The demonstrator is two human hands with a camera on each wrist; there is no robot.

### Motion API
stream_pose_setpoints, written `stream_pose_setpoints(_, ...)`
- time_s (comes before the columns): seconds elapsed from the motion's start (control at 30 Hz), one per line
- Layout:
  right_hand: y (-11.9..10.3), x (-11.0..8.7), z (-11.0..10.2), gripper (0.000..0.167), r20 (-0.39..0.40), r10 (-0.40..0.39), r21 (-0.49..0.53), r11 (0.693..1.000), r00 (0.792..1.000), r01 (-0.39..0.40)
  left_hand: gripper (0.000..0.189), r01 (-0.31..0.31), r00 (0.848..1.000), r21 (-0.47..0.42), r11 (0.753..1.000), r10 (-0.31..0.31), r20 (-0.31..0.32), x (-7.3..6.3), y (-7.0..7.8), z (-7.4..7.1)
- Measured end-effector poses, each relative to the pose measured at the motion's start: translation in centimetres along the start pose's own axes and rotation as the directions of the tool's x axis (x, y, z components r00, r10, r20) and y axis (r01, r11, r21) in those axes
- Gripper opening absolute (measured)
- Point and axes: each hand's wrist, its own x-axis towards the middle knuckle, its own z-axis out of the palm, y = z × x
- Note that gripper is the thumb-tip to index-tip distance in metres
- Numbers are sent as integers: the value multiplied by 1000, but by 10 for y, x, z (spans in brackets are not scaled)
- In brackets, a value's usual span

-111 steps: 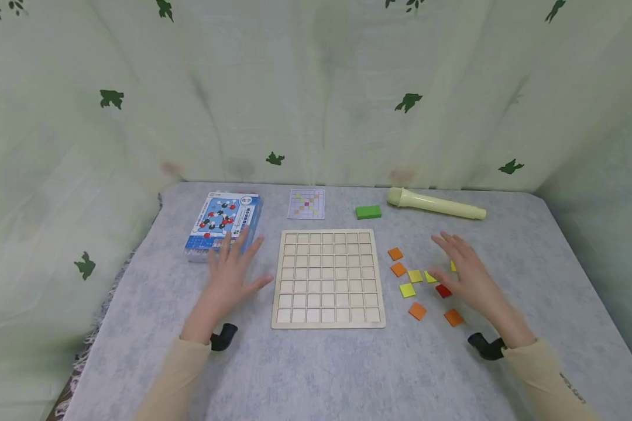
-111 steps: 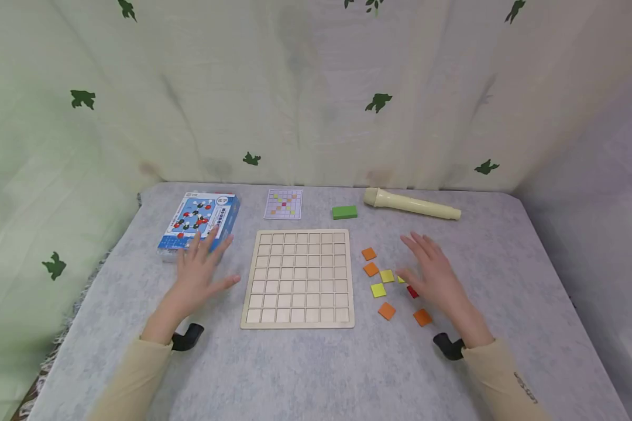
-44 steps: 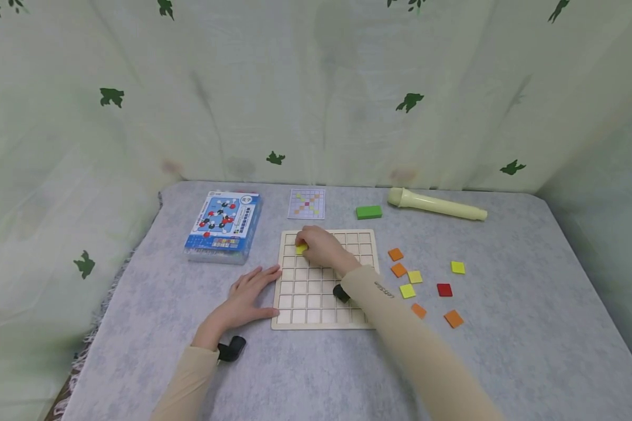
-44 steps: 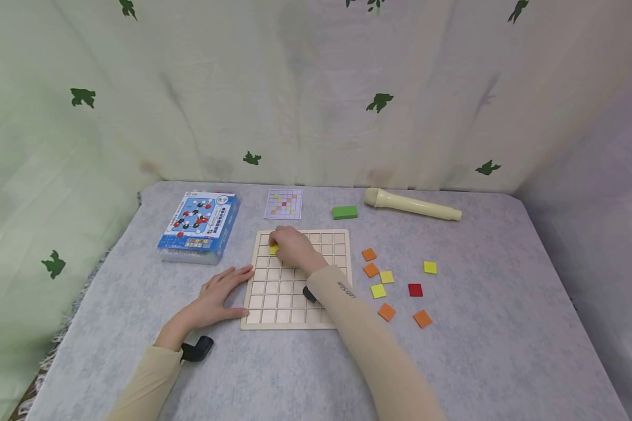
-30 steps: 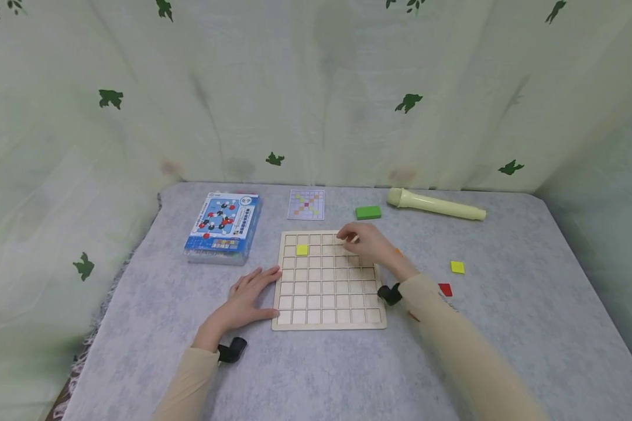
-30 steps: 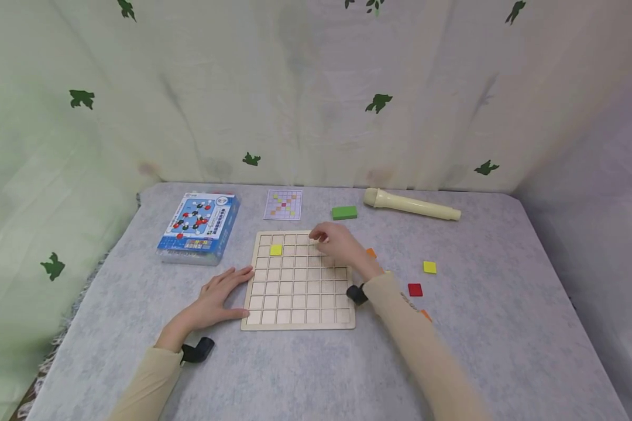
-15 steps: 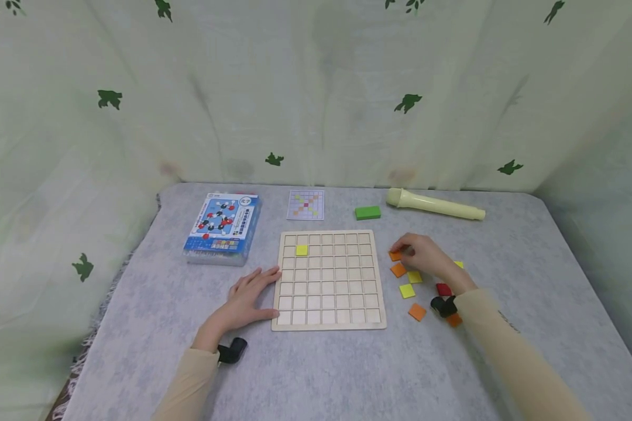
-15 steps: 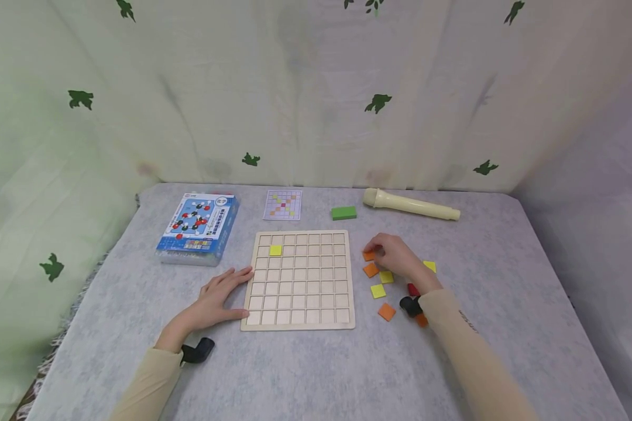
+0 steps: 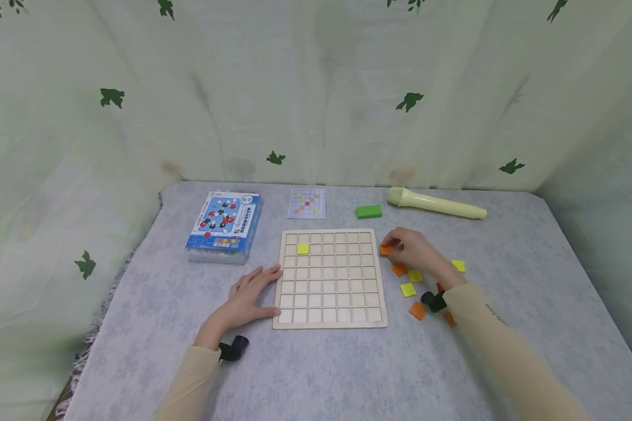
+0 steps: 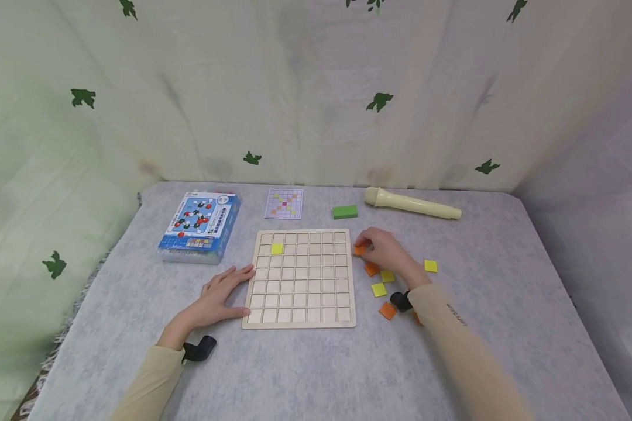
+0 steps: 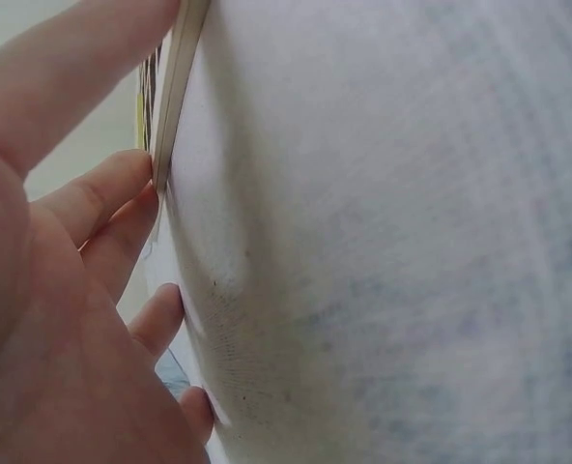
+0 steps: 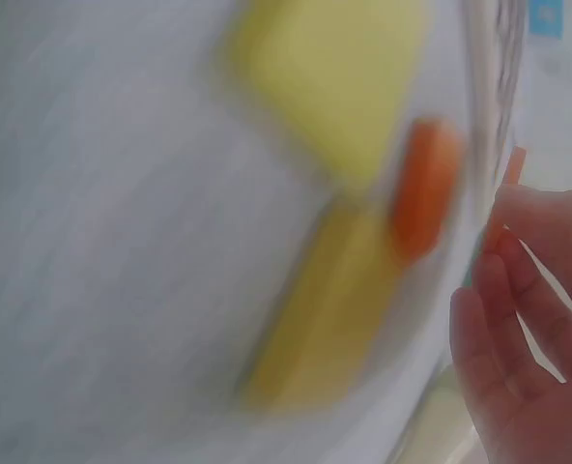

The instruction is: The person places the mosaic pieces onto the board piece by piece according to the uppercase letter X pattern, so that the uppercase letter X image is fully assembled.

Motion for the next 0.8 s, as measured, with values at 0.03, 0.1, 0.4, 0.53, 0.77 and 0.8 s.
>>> stream_pose_setpoints(0.03, -4, 3, 2, 23, 1, -13, 6, 1000, 1000, 13, 82, -1, 1000, -2, 1000, 1, 0, 0, 0, 0)
stream_pose_setpoints(0.1, -12, 9, 6, 22, 5, -49, 10, 999, 999, 49, 82, -2, 1000, -4, 1000, 2, -1, 0, 0, 0)
stream_pose_setpoints(0.4, -39, 37, 29, 22, 40, -105, -94, 990, 994, 109, 82, -11, 1000, -11, 1000, 11, -7, 1, 0, 0)
stream_pose_setpoints(0.53, -45, 43, 35, 23, 33, -117, -171, 978, 993, 121, 82, -10, 1000, -7, 1000, 10, -8, 1, -1, 1)
stream_pose_setpoints(0.77, -44, 45, 39, 23, 23, -116, -177, 977, 993, 119, 81, -11, 1000, -19, 1000, 11, -10, 0, 0, 0)
stream_pose_setpoints(0.8, -42, 43, 39, 22, 18, -110, -158, 981, 994, 111, 81, -14, 1000, -19, 1000, 13, -11, 0, 0, 0)
